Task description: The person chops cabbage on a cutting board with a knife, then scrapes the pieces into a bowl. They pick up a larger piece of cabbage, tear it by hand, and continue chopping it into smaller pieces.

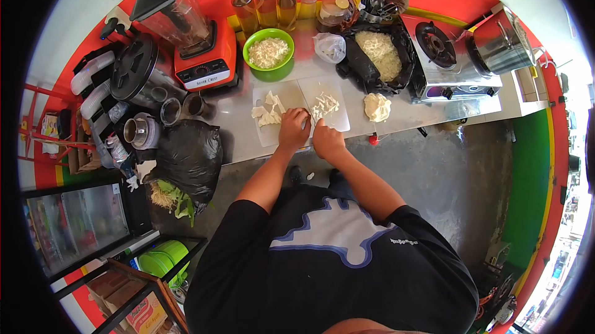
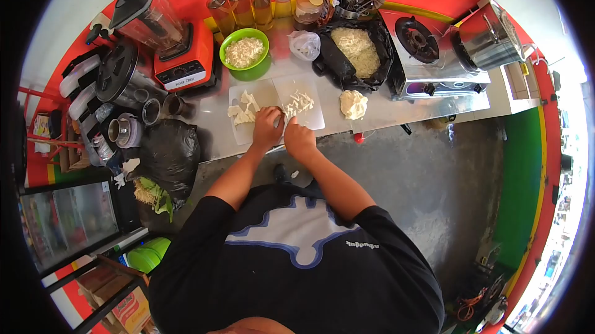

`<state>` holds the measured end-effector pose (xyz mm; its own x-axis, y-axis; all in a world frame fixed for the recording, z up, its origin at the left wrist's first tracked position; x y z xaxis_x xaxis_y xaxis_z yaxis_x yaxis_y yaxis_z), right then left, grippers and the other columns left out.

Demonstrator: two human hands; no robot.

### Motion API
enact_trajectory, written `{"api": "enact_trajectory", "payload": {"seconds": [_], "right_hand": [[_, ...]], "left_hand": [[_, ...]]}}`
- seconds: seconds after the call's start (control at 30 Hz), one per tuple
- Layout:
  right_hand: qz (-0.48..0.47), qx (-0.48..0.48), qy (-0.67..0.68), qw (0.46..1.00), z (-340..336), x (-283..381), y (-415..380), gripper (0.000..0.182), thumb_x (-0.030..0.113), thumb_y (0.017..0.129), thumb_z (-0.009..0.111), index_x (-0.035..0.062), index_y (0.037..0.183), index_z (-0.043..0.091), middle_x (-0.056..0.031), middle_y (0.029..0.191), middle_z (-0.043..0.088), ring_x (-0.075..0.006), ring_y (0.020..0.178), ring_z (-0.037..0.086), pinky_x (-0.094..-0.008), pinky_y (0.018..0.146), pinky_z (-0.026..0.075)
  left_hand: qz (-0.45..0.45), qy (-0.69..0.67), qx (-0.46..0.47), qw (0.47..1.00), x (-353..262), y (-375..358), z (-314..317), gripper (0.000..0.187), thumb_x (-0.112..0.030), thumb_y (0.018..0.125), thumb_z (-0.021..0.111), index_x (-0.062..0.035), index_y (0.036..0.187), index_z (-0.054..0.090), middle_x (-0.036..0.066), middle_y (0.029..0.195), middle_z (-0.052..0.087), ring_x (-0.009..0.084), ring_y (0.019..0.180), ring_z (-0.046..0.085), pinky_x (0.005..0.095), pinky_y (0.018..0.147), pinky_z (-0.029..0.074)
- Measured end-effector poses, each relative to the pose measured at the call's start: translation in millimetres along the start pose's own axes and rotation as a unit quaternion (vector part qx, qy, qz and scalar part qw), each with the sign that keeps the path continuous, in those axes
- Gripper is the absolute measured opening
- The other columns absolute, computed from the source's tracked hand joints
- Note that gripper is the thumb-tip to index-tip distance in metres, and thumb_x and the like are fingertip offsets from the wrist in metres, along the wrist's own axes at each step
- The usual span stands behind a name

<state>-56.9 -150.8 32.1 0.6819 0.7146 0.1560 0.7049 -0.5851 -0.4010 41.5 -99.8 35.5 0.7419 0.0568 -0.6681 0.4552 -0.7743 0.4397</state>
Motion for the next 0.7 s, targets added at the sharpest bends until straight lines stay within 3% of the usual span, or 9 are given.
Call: {"api": "enact_trajectory", "payload": {"seconds": [0.2,0.4,0.47,0.7], "right_hand": [[0.028,-0.027,0.045,0.998,9,-2,15,0.032,0.012,0.089,0.063,-0.0040,0.111,0.046,-0.0232,0.094,0.073,-0.0379,0.087,0.074,-0.0424,0.076,0.060],[-0.007,-0.018,-0.006,1.000,-3,0,-1,0.028,0.011,0.091,0.060,-0.0026,0.110,0.045,-0.0223,0.091,0.073,-0.0367,0.086,0.075,-0.0431,0.076,0.060],[0.029,-0.016,0.022,0.999,6,-3,-3,0.028,0.009,0.090,0.060,-0.0027,0.111,0.045,-0.0231,0.091,0.073,-0.0372,0.088,0.074,-0.0435,0.078,0.060],[0.017,-0.024,0.040,0.999,5,0,6,0.030,0.008,0.089,0.062,-0.0026,0.111,0.045,-0.0250,0.095,0.072,-0.0383,0.092,0.074,-0.0444,0.079,0.060]], "left_hand": [[0.000,-0.012,-0.002,1.000,0,1,-3,0.009,-0.008,0.079,0.069,-0.0070,0.087,0.065,0.006,0.097,0.065,0.0301,0.096,0.058,0.0418,0.085,0.044],[-0.011,-0.038,-0.005,0.999,7,-2,0,0.012,-0.007,0.077,0.069,-0.0063,0.088,0.065,0.007,0.095,0.064,0.0308,0.095,0.059,0.0425,0.086,0.045],[-0.009,-0.047,-0.011,0.999,7,0,-1,0.012,-0.006,0.076,0.070,-0.0059,0.087,0.066,0.007,0.094,0.064,0.0310,0.095,0.059,0.0430,0.086,0.045],[-0.003,-0.050,-0.010,0.999,9,-2,-2,0.010,-0.006,0.075,0.070,-0.0043,0.084,0.066,0.010,0.092,0.064,0.0331,0.093,0.058,0.0436,0.084,0.047]]}}
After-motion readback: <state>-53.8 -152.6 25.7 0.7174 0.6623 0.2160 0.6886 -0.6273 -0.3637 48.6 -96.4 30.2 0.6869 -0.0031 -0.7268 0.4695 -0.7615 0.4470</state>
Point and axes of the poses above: each hand's wrist, its own y-axis towards the middle knuckle, its own z-axis out of the palm, x = y × z, the point moved 8 cm from there along y, towards the middle knuckle
